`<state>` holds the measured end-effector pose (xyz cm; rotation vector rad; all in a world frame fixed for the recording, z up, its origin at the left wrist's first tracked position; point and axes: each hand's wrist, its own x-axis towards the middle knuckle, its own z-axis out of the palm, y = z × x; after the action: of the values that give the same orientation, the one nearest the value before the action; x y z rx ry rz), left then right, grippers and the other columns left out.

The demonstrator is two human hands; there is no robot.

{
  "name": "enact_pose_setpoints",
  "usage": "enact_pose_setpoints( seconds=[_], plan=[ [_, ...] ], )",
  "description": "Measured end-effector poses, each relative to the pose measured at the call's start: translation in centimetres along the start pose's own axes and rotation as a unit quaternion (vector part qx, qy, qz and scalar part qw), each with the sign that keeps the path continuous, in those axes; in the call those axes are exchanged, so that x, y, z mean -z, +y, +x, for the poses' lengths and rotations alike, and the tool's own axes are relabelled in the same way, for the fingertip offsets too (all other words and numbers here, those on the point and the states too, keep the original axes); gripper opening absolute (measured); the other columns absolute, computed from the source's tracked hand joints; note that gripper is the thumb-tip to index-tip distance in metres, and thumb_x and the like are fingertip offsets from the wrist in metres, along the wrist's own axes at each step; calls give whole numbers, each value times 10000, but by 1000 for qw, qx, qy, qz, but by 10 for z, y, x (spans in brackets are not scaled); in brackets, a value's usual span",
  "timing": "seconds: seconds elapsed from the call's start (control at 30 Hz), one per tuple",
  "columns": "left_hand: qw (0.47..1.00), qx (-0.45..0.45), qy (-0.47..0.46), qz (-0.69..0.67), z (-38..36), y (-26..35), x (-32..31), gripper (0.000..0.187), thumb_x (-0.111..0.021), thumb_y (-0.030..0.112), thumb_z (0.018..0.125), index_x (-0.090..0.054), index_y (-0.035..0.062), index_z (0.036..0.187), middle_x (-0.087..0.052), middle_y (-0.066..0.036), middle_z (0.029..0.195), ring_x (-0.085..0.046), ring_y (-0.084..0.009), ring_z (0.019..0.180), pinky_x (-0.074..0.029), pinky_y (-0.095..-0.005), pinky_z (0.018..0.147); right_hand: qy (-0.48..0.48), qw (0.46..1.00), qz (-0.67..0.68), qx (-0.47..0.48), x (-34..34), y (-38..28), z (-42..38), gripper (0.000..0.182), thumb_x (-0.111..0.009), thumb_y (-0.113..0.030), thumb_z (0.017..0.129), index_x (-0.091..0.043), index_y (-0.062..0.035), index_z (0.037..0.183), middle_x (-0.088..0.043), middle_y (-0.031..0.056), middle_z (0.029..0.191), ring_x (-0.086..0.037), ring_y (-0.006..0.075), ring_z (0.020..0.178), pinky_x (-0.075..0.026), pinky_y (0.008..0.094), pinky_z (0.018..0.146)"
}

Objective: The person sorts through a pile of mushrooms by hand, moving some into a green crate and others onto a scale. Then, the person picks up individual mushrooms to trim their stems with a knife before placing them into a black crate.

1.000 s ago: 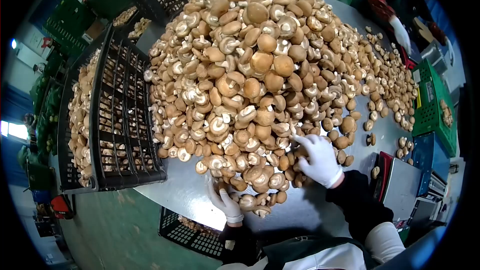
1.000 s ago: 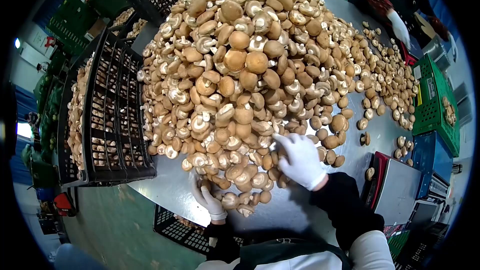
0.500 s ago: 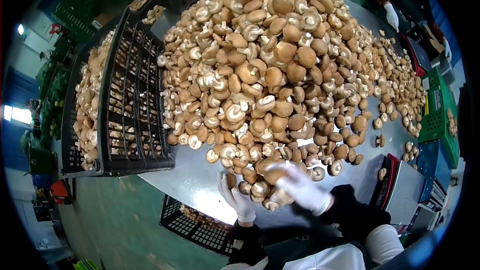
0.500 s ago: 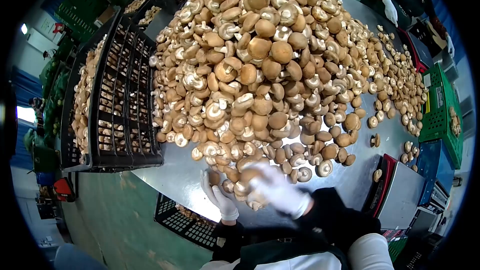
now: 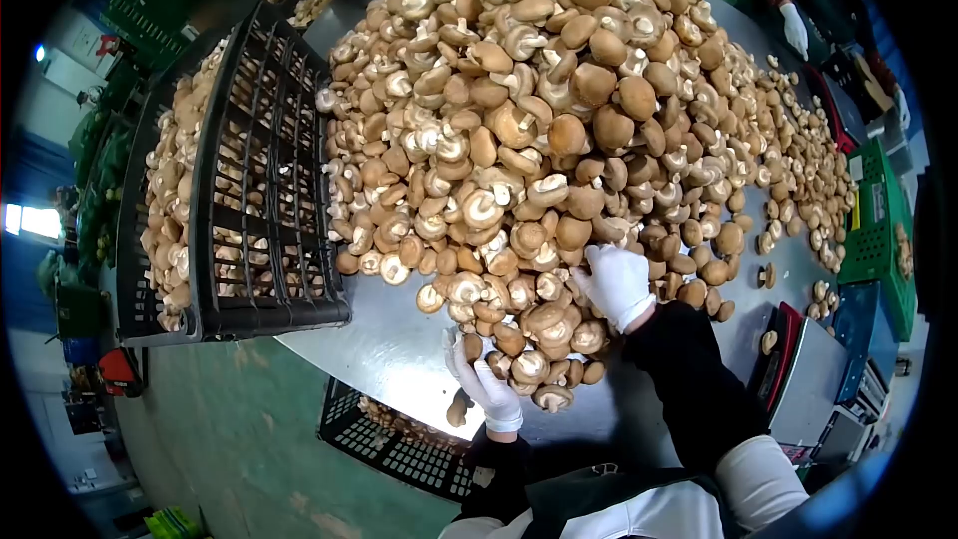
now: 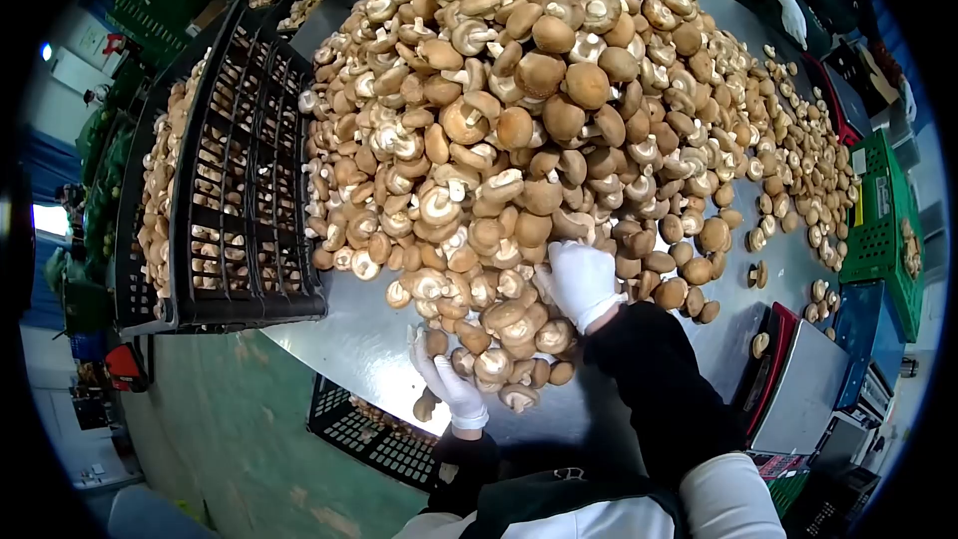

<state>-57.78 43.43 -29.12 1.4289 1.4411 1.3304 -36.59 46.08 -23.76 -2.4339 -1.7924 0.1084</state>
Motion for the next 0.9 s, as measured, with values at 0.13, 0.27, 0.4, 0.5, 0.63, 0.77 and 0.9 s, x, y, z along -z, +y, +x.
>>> enact_pose_setpoints(
  seconds=[0.13, 0.27, 0.4, 0.5, 0.63, 0.77, 0.9],
  plan=[
    [1000, -20, -8, 10, 4, 3, 12, 450, -347, 203, 969, -403, -69, 1323, -340, -252, 1413, -329, -384, 1312, -257, -471, 1091, 34, 988, 139, -59, 29, 10, -15, 264, -642, -333, 773, -606, -73, 750, -596, 110, 717, -619, 311, 684, -483, 409, 598],
    [999, 19, -10, -31, 6, -19, 44, 485, -312, 272, 1013, -305, -31, 1390, -316, -185, 1461, -307, -315, 1347, -228, -423, 1125, -5, 917, 396, -44, 63, -11, -53, 186, -632, -217, 807, -571, -44, 836, -557, 72, 723, -585, 232, 675, -473, 344, 620],
    [995, -91, 39, 3, 5, -51, 56, 474, -341, 294, 1002, -395, -56, 1317, -348, -225, 1416, -402, -372, 1272, -283, -488, 1101, -240, 736, 623, 112, 49, -94, -80, 358, -638, -148, 864, -518, 16, 1159, -611, 141, 935, -632, 205, 852, -497, 307, 698],
    [998, -54, 14, -16, -1, -44, 47, 474, -364, 283, 990, -402, -64, 1311, -359, -228, 1411, -387, -375, 1282, -278, -489, 1100, -173, 775, 529, 299, 49, -131, -81, 472, -635, -204, 825, -488, -16, 1232, -521, 151, 1206, -531, 286, 1103, -408, 399, 947],
    [996, -34, -11, 78, 5, -14, 43, 449, -409, 246, 961, -449, -58, 1289, -385, -240, 1396, -342, -392, 1309, -257, -494, 1093, 16, 955, 143, 258, 12, -97, -56, 356, -627, -360, 782, -626, -112, 1037, -510, 93, 1258, -435, 257, 1241, -319, 502, 1042],
    [944, -194, -164, 210, 1, -1, 25, 370, -466, 251, 909, -559, 28, 1189, -506, -157, 1303, -382, -385, 1275, -255, -507, 1082, -7, 956, 157, 247, 15, -40, -77, 385, -686, -430, 697, -642, -163, 971, -534, 55, 1217, -421, 295, 1255, -279, 554, 1055],
    [941, -208, -245, 104, -50, 6, -4, 320, -509, 288, 880, -611, 59, 1078, -547, -157, 1230, -440, -368, 1192, -306, -520, 1039, 50, 971, 150, 177, 21, 10, -97, 518, -754, -464, 580, -629, -168, 986, -528, 56, 1151, -433, 306, 1202, -321, 552, 1007]
  ],
)
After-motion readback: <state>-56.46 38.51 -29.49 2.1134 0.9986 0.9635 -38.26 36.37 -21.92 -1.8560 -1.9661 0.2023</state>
